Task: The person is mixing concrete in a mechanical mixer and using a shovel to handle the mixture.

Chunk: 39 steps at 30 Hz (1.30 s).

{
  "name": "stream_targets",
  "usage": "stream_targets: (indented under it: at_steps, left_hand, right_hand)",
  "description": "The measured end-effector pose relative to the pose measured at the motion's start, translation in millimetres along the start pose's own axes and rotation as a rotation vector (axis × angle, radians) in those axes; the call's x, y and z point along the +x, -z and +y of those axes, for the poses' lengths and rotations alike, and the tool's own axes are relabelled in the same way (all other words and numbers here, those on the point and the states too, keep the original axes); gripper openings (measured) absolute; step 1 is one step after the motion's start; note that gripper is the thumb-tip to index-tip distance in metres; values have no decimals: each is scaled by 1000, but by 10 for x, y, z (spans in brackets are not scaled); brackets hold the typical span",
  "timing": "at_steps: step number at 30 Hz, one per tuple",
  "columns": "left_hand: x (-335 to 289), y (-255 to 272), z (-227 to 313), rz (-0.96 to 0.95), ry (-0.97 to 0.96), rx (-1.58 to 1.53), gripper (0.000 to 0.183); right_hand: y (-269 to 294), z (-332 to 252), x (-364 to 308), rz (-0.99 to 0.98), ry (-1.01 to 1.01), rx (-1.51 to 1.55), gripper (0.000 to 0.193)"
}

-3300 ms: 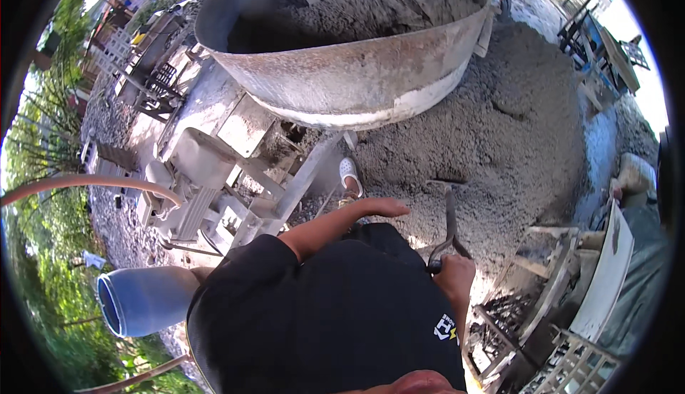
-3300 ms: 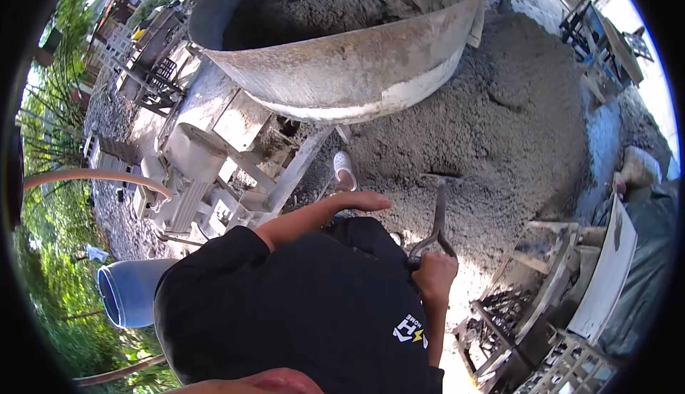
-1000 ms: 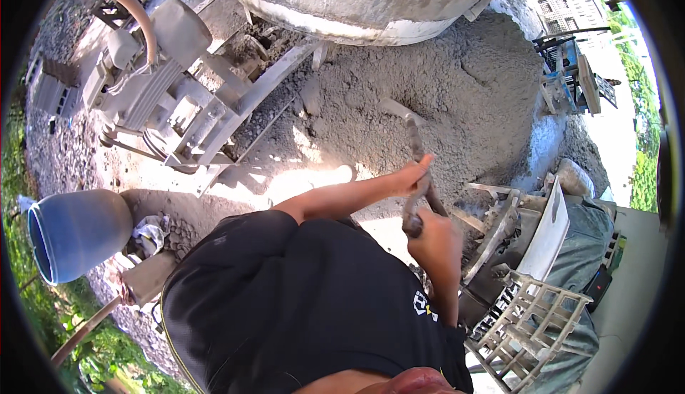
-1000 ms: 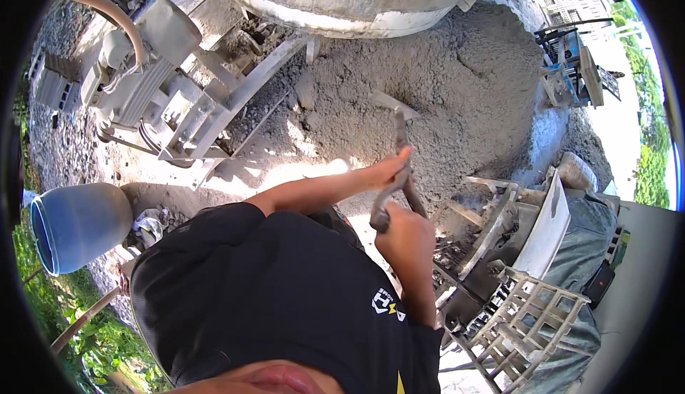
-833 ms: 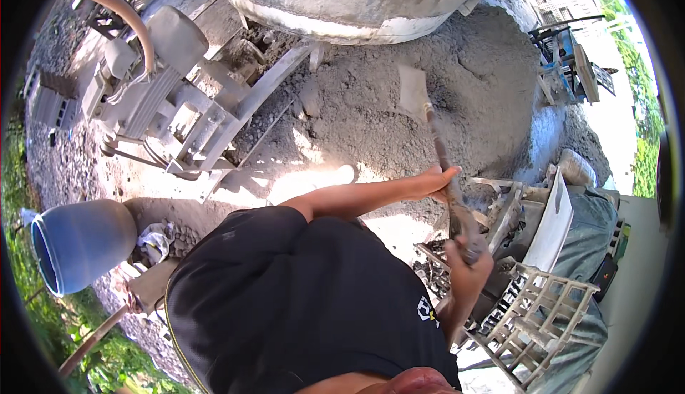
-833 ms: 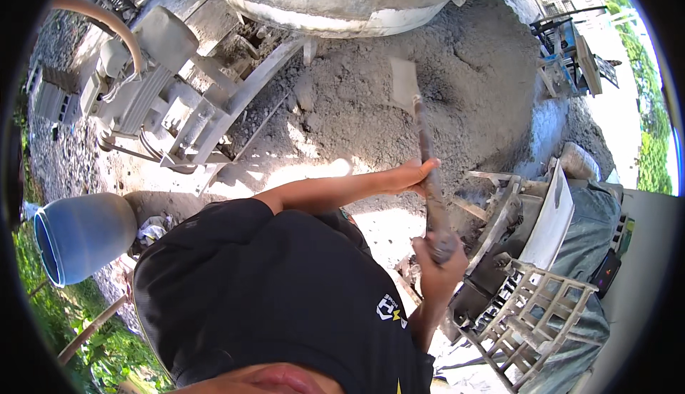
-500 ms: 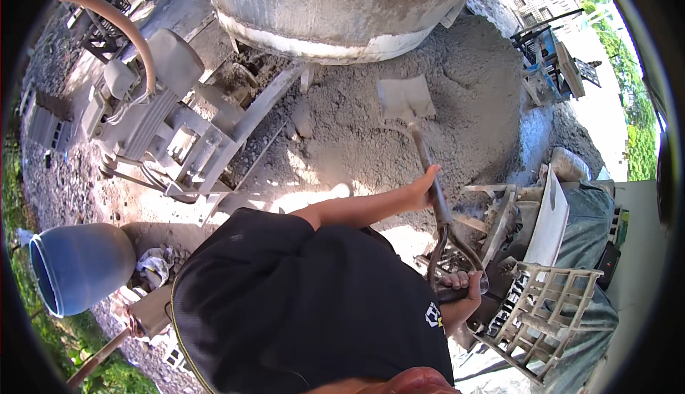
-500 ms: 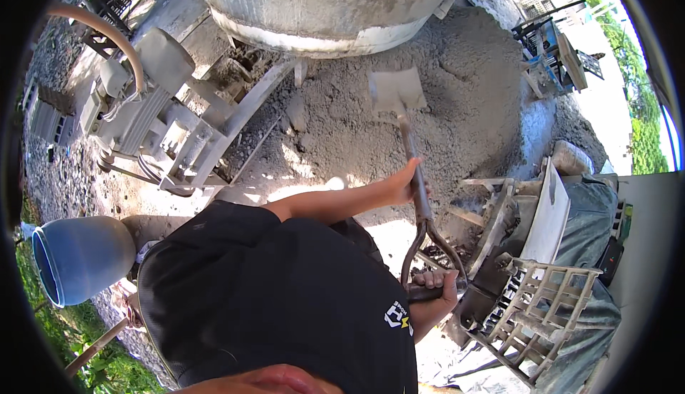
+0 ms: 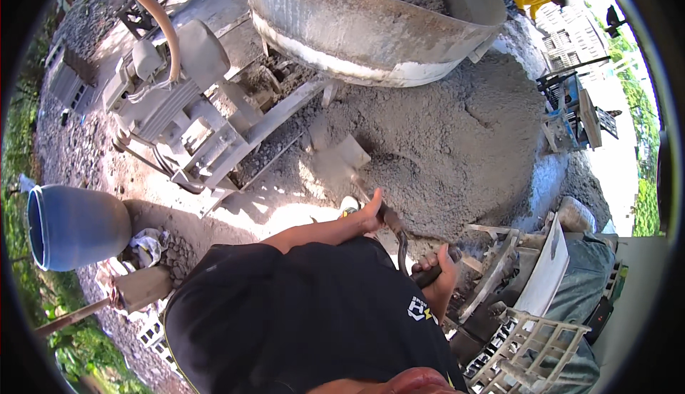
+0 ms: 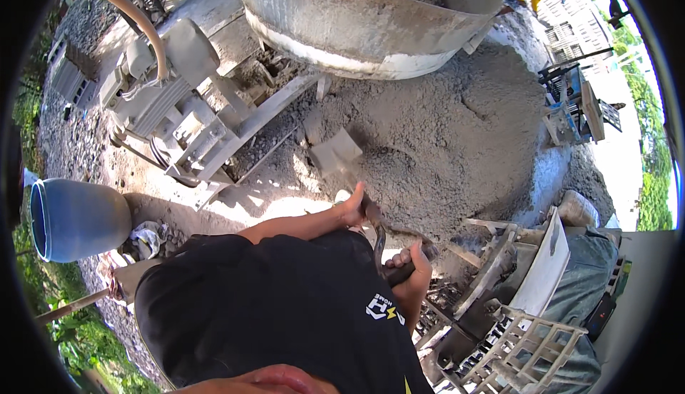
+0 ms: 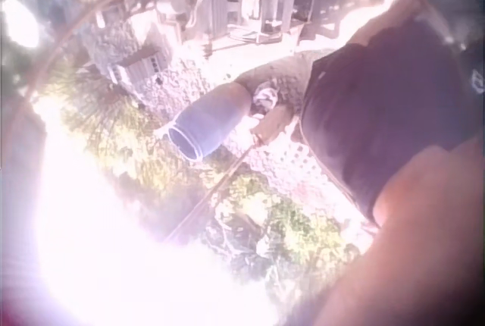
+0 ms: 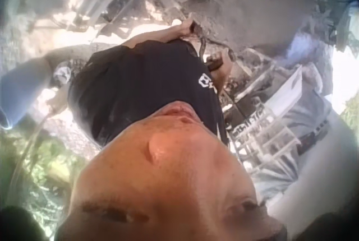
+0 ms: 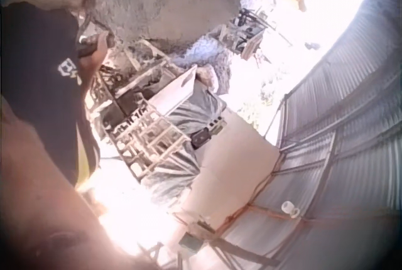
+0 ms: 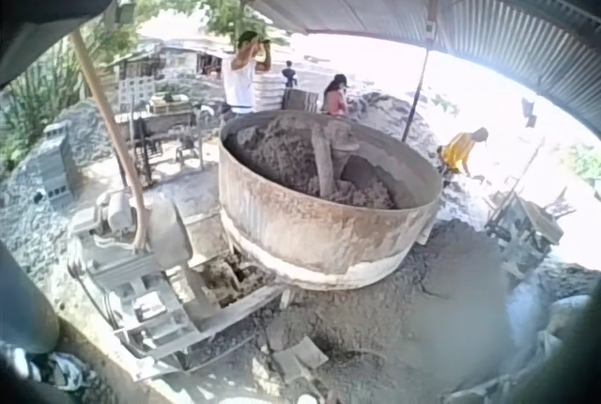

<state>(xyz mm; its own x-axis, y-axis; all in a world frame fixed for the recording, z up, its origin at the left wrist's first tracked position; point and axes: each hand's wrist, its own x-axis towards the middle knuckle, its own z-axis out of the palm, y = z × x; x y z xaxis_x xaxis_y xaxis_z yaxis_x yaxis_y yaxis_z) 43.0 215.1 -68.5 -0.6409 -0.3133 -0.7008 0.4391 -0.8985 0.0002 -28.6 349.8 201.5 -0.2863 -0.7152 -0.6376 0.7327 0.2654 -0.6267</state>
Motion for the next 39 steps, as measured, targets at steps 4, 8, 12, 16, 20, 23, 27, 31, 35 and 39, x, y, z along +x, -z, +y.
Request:
stream_targets:
  at_steps: [4,8,12,16,20,23,27,31,35,39]
  left_hand:
    - [68,-152,326,-55,-164,-3,82]
    - [265,-319,494,-44,-210,12,80]
    - [456,-785,383,96,-138,5,81]
    - [765,-1167,280,-61,73,-6,75]
    - [730,-1806,209,-189,177,-5,75]
    - [493,-2421,204,-418,186,149,82]
    - [323,-2909,344,-941,188,350,96]
    - [120,-3047,585,-1047,128,484,99]
    - [122,-2645,1003,-626,-154,535,89]
    - [133,-1906,1500,-303,-249,327,70]
  right_hand:
    - [17,-185,402,-61,-82,35,30]
    - [85,-414,606,-17,-106,70,26]
    - [139,-702,608,79,50,-91,4]
    - [259,-1079,557,70,181,-587,14]
    - [416,-1773,493,-144,254,-1189,37]
    - [422,-2238,164,-70,863,-1829,40]
    - [-258,-2965,-213,-448,918,-2017,38]
    - [-530,-3186,-188,-743,729,-2265,37]
    - [-634,-2937,822,-524,1050,-2036,29]
    - [-796,-2690,1980,-528,868,-1909,24]
